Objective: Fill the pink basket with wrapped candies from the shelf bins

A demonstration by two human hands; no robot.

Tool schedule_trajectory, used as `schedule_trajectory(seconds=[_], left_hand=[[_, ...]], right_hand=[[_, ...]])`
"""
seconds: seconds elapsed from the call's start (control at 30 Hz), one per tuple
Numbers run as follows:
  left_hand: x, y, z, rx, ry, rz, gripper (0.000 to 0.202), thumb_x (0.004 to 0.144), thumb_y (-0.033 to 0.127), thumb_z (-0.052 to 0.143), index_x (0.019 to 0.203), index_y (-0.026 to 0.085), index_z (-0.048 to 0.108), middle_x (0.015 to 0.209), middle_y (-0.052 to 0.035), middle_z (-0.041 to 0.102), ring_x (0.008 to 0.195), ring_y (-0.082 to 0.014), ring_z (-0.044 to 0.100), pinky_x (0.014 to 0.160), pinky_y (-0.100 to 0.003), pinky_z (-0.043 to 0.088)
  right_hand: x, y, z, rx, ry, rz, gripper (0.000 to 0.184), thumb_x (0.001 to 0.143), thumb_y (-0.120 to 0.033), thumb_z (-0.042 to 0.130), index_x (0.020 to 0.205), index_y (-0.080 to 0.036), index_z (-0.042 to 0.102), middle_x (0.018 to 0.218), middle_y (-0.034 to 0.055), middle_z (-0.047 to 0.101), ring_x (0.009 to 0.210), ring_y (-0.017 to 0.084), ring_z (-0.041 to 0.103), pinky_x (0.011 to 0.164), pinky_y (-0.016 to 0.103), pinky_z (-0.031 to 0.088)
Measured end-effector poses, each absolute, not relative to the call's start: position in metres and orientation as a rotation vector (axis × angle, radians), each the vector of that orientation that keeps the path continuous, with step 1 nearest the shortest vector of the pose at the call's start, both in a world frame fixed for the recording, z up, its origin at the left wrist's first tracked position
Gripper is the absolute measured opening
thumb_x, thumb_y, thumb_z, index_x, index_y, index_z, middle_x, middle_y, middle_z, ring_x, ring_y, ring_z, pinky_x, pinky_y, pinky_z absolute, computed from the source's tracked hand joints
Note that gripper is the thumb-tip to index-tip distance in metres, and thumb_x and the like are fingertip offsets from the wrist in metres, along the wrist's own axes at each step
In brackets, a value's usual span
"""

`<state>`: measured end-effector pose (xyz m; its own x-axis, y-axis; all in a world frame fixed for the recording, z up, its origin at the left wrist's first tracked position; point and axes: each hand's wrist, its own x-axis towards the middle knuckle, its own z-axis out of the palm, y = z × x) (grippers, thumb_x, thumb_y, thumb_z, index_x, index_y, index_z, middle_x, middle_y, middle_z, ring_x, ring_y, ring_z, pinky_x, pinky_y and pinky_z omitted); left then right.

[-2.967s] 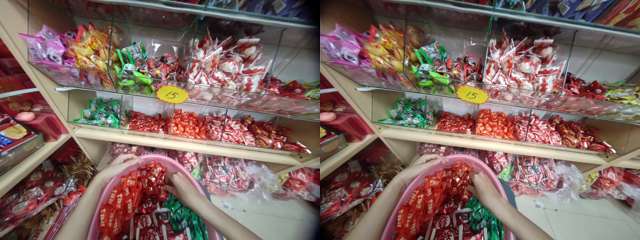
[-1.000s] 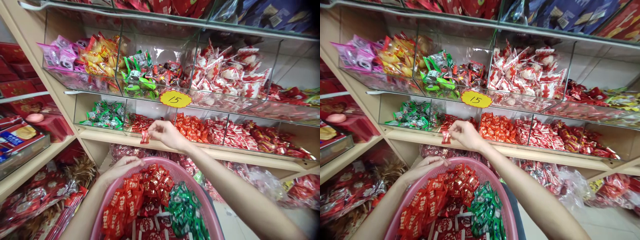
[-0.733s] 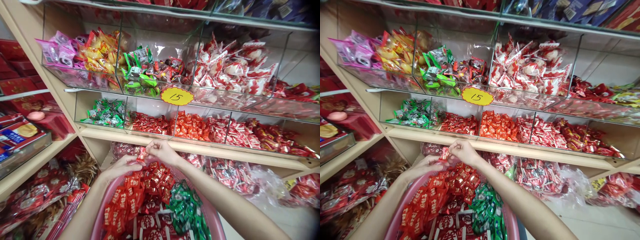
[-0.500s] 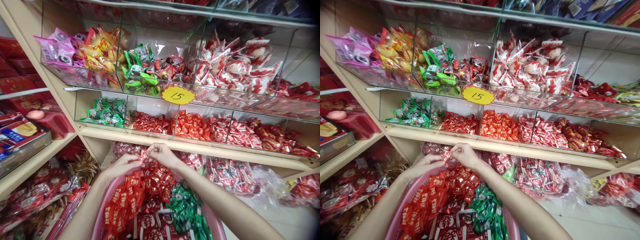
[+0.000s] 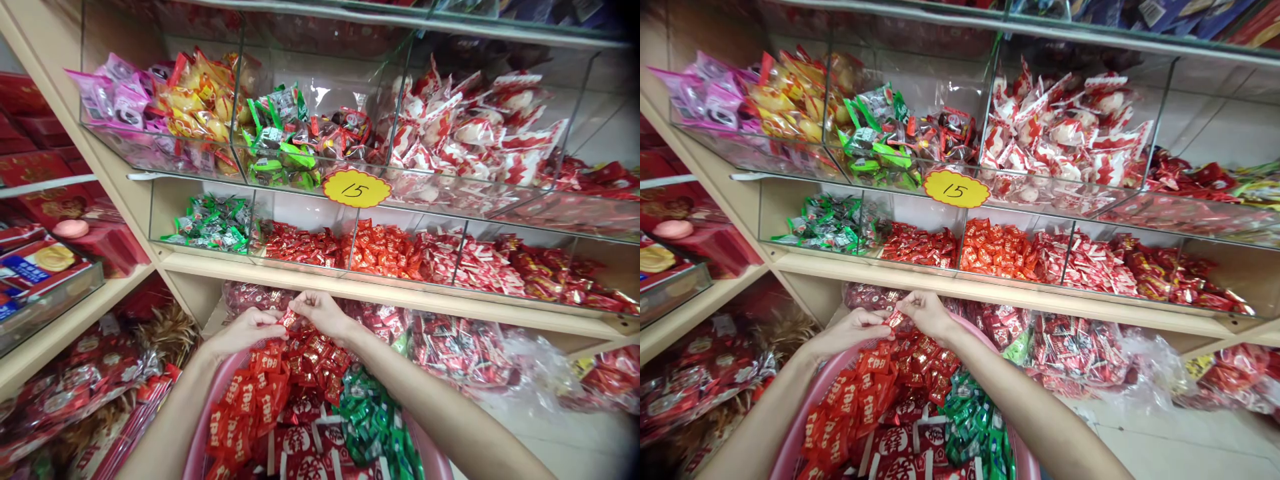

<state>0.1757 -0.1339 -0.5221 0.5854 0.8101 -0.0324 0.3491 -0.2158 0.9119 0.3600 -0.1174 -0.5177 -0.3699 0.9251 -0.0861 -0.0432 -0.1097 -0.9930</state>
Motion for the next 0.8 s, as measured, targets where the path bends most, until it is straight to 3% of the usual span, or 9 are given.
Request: schedule_trajectory(seconds=[0.17,0.3,0.43,0.53,0.67,0.73,0.8], left_hand=[[0.177,-0.134,-0.522,1.747,0.967,0.589,0.031,0.080,0.039,0.054,0.078,0.015,0.073,0.080,-0.0033,0.066,0.071,-0.0143,0.053,0.066,-0.024,0.042],[0.178,-0.134,-0.523,1.798,0.936,0.630,0.035,0.081,0.037,0.053,0.057,0.013,0.064,0.066,0.0007,0.055,0.063,-0.0111,0.045,0.060,-0.023,0.037],[0.180,-0.133,-0.526,1.901,0.933,0.664,0.043,0.082,0.035,0.052,0.044,0.014,0.049,0.058,0.0042,0.038,0.058,-0.0089,0.035,0.055,-0.022,0.031],[0.181,-0.131,-0.531,1.920,0.945,0.679,0.042,0.082,0.035,0.052,0.045,0.014,0.052,0.057,0.0040,0.041,0.058,-0.0095,0.038,0.056,-0.022,0.034],[0.181,-0.128,-0.535,1.893,0.898,0.687,0.027,0.081,0.032,0.053,0.068,0.016,0.070,0.075,-0.0013,0.064,0.073,-0.0144,0.054,0.072,-0.025,0.043],[0.180,-0.127,-0.535,1.864,0.900,0.691,0.024,0.080,0.029,0.053,0.085,0.017,0.073,0.092,-0.0039,0.069,0.085,-0.0175,0.059,0.080,-0.028,0.045],[0.180,-0.127,-0.534,1.830,0.943,0.698,0.025,0.078,0.027,0.055,0.093,0.017,0.072,0.099,-0.0047,0.070,0.090,-0.0193,0.061,0.084,-0.029,0.045]], right_hand=[[0.357,-0.121,-0.519,-1.050,-1.308,1.590,0.042,0.058,-0.054,0.069,0.064,-0.016,0.054,0.055,-0.0028,0.058,0.048,0.009,0.053,0.050,0.022,0.039],[0.364,-0.124,-0.519,-1.067,-1.304,1.555,0.040,0.061,-0.053,0.069,0.068,-0.017,0.054,0.058,-0.0033,0.058,0.052,0.008,0.054,0.050,0.019,0.041],[0.374,-0.128,-0.520,-1.224,-1.212,1.822,0.047,0.075,-0.063,0.049,0.086,-0.017,0.053,0.057,0.0017,0.063,0.047,0.010,0.056,0.044,0.019,0.043],[0.375,-0.132,-0.520,-1.268,-1.083,2.033,0.052,0.079,-0.064,0.041,0.093,-0.015,0.051,0.056,0.0055,0.064,0.046,0.012,0.059,0.043,0.020,0.045],[0.370,-0.139,-0.517,-1.116,-1.015,2.147,0.035,0.076,-0.044,0.061,0.095,-0.015,0.053,0.065,0.0033,0.066,0.056,0.011,0.063,0.056,0.021,0.051],[0.369,-0.144,-0.517,-1.030,-1.026,2.121,0.039,0.068,-0.031,0.072,0.099,-0.017,0.052,0.070,0.0003,0.066,0.061,0.011,0.064,0.063,0.023,0.052],[0.368,-0.148,-0.519,-0.990,-1.088,2.030,0.049,0.061,-0.027,0.076,0.102,-0.019,0.051,0.071,-0.0027,0.063,0.064,0.011,0.064,0.064,0.025,0.052]])
